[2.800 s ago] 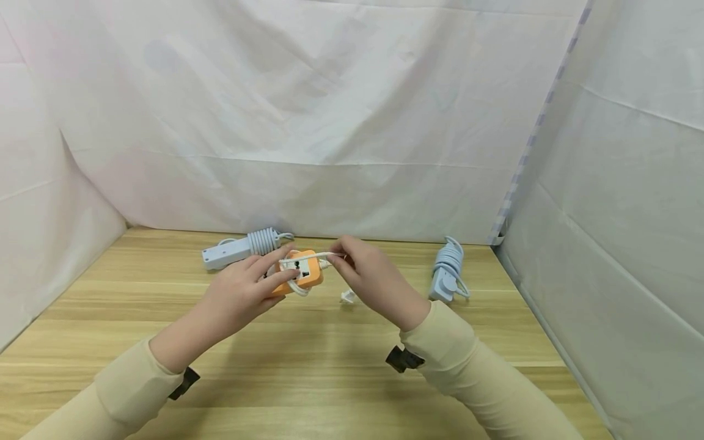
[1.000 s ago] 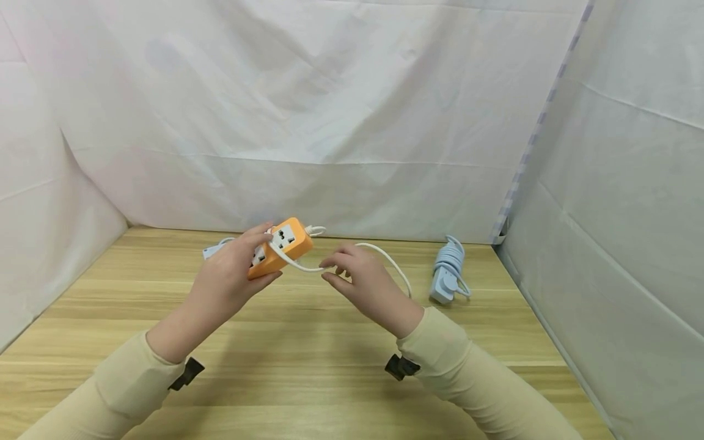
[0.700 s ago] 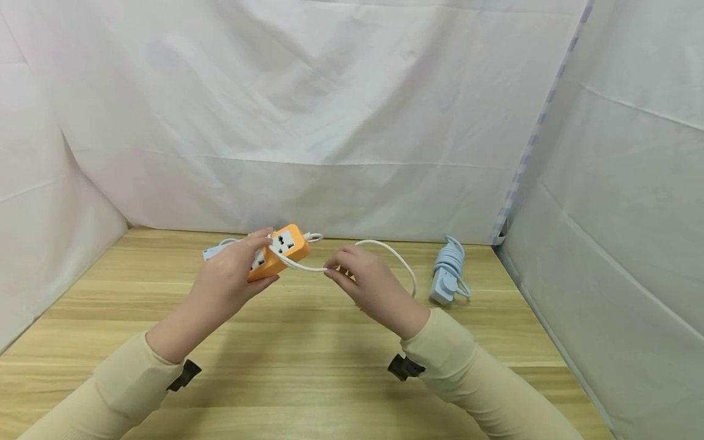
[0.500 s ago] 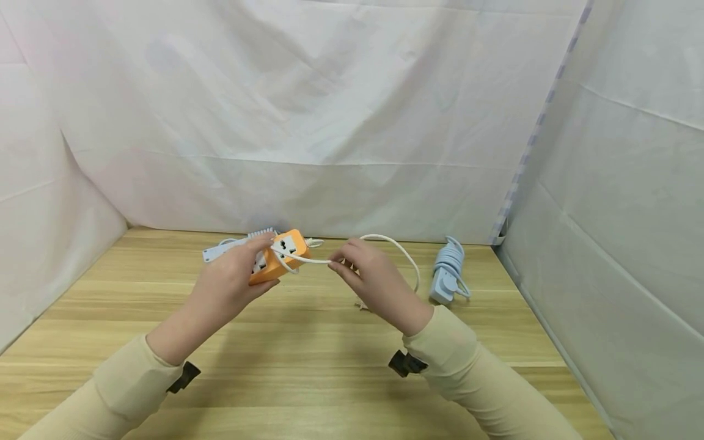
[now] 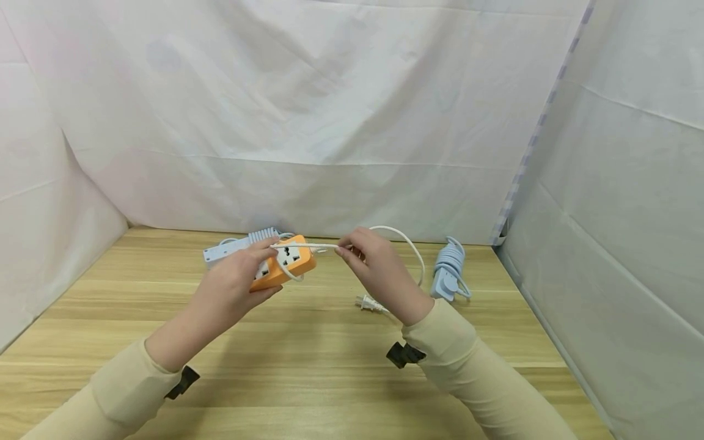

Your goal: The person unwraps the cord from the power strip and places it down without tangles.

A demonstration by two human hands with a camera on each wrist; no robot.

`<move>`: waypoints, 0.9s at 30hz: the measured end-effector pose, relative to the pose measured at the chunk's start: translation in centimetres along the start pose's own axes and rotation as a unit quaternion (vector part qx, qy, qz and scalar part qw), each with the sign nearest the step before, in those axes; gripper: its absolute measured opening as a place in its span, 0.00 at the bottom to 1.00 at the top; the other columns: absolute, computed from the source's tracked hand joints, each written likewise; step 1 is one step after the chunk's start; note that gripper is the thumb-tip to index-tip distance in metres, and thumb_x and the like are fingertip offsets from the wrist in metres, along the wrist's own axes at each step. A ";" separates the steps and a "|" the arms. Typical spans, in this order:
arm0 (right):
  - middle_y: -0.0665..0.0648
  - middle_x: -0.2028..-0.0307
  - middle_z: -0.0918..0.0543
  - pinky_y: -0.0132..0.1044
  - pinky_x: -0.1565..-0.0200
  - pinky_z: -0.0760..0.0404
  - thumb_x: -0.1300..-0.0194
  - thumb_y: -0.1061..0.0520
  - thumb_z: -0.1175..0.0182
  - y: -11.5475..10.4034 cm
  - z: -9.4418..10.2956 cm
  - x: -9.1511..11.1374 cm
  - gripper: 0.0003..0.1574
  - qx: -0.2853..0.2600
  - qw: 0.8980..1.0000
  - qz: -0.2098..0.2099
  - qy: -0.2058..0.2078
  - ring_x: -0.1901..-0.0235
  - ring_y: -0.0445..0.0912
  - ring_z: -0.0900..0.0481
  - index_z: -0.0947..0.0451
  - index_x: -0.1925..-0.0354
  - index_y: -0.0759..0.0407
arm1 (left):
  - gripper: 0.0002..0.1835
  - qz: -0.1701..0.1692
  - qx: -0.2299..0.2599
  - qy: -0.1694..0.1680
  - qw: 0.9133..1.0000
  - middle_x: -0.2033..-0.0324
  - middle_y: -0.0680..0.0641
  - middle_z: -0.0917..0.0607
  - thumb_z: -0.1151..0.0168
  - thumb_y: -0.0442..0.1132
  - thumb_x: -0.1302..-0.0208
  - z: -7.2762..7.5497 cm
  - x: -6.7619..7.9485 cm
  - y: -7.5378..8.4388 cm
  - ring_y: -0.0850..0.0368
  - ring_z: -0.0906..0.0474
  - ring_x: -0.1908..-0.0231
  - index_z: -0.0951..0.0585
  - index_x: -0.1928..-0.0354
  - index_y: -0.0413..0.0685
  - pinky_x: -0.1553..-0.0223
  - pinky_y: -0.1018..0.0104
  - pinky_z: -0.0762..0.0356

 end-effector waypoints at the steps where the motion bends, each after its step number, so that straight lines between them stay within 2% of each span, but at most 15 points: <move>1: 0.49 0.70 0.23 0.40 0.68 0.26 0.33 0.63 0.39 0.1 0.0 0.0 0.03 0.000 1.000 -0.001 0.003 0.71 0.41 0.29 0.19 0.61 0.59 | 0.39 -0.007 0.004 0.003 1.000 0.41 0.40 0.24 0.17 0.35 0.62 0.1 0.0 0.2 0.42 0.20 0.53 0.29 0.46 0.39 0.54 0.53 0.21; 12: 0.50 0.67 0.21 0.39 0.68 0.28 0.31 0.61 0.41 1.4 -0.2 0.0 0.07 -0.018 0.999 -0.040 -0.001 0.71 0.42 0.29 0.17 0.57 0.58 | 0.35 -0.058 0.036 0.046 0.997 0.41 0.34 0.24 0.18 0.31 0.64 0.6 -0.2 1.4 0.40 0.20 0.58 0.25 0.50 0.39 0.59 0.51 0.19; 18: 0.49 0.70 0.22 0.39 0.70 0.29 0.31 0.61 0.40 2.1 -0.6 0.2 0.06 -0.016 0.997 -0.072 -0.022 0.73 0.43 0.30 0.17 0.59 0.58 | 0.35 -0.065 0.037 0.049 0.996 0.40 0.36 0.25 0.18 0.32 0.63 0.9 -0.2 1.6 0.41 0.20 0.59 0.25 0.50 0.39 0.60 0.51 0.20; 27: 0.50 0.69 0.22 0.40 0.69 0.27 0.31 0.57 0.40 3.6 -1.4 1.3 0.06 0.003 0.989 -0.135 -0.068 0.73 0.44 0.30 0.17 0.60 0.57 | 0.34 -0.064 0.027 0.057 0.996 0.40 0.38 0.24 0.19 0.31 0.62 1.7 -0.2 1.5 0.44 0.21 0.62 0.27 0.51 0.36 0.60 0.54 0.20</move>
Point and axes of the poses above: each hand's wrist, its own x-axis away from the middle knuckle, its own z-axis out of the back of the hand, y = z × x, the point moved 5 cm from there along -x, towards the middle knuckle
